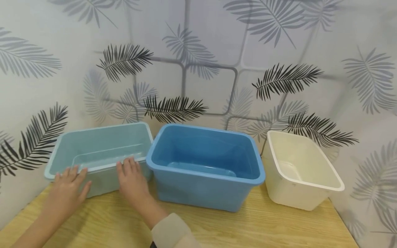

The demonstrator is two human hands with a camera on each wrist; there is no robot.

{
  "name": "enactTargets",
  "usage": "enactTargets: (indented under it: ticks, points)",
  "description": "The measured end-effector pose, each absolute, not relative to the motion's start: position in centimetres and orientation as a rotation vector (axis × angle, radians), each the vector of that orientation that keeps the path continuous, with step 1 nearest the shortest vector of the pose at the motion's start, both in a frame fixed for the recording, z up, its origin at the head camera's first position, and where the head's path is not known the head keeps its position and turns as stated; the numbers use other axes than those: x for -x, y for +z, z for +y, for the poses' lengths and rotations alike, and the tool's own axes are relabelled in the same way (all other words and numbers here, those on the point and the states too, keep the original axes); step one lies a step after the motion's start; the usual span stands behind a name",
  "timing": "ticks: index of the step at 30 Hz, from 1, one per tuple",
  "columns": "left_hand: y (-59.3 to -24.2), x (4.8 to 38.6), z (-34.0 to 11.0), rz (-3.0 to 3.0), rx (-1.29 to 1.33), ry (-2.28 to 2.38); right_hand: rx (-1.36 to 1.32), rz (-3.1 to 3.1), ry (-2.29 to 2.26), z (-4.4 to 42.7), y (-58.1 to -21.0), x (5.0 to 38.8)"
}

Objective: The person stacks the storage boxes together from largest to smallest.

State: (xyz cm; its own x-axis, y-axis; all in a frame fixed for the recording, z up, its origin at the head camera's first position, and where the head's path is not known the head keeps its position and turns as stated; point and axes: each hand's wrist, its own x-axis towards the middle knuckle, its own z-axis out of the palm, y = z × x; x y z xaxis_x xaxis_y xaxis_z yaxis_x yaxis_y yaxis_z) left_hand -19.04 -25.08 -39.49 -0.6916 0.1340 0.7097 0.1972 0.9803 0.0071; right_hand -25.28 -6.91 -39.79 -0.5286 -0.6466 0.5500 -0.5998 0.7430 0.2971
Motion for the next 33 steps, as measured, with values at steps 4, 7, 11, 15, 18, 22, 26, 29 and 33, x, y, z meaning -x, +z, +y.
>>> enactTargets:
  ticks: [4, 7, 11, 15, 18, 22, 26, 29, 33]
  points:
    - [-39.6, 19.2, -25.5, -2.346, 0.228, -0.135, -0.911, -2.285, -0.178, -7.2, -39.9, 24.9]
    - [-39.5, 19.3, -25.8, -2.347, 0.234, -0.159, -0.887, -2.248, -0.202, -7.4, -39.9, 24.6]
    - [-39.4, 19.6, -26.2, -2.335, 0.239, -0.172, -0.861, -2.179, -0.203, -7.7, -39.9, 24.2]
    - [-39.4, 19.7, -26.6, -2.284, 0.266, -0.146, -0.86, -2.117, -0.208, -7.9, -40.1, 23.8]
    - [-39.4, 19.9, -26.8, -2.203, 0.333, -0.084, -0.863, -2.088, -0.228, -7.8, -40.2, 23.7]
    - [-39.2, 20.7, -27.6, -2.119, 0.446, -0.047, -0.864, -2.046, -0.21, -7.6, -40.3, 24.2]
    - [-39.3, 21.5, -28.8, -2.09, 0.525, -0.069, -0.863, -2.052, -0.178, -7.2, -40.4, 25.2]
    - [-39.5, 21.9, -29.6, -2.103, 0.534, -0.096, -0.857, -2.104, -0.177, -6.8, -40.3, 26.1]
    - [-39.8, 22.2, -30.2, -2.131, 0.535, -0.125, -0.851, -2.129, -0.185, -6.4, -40.1, 26.9]
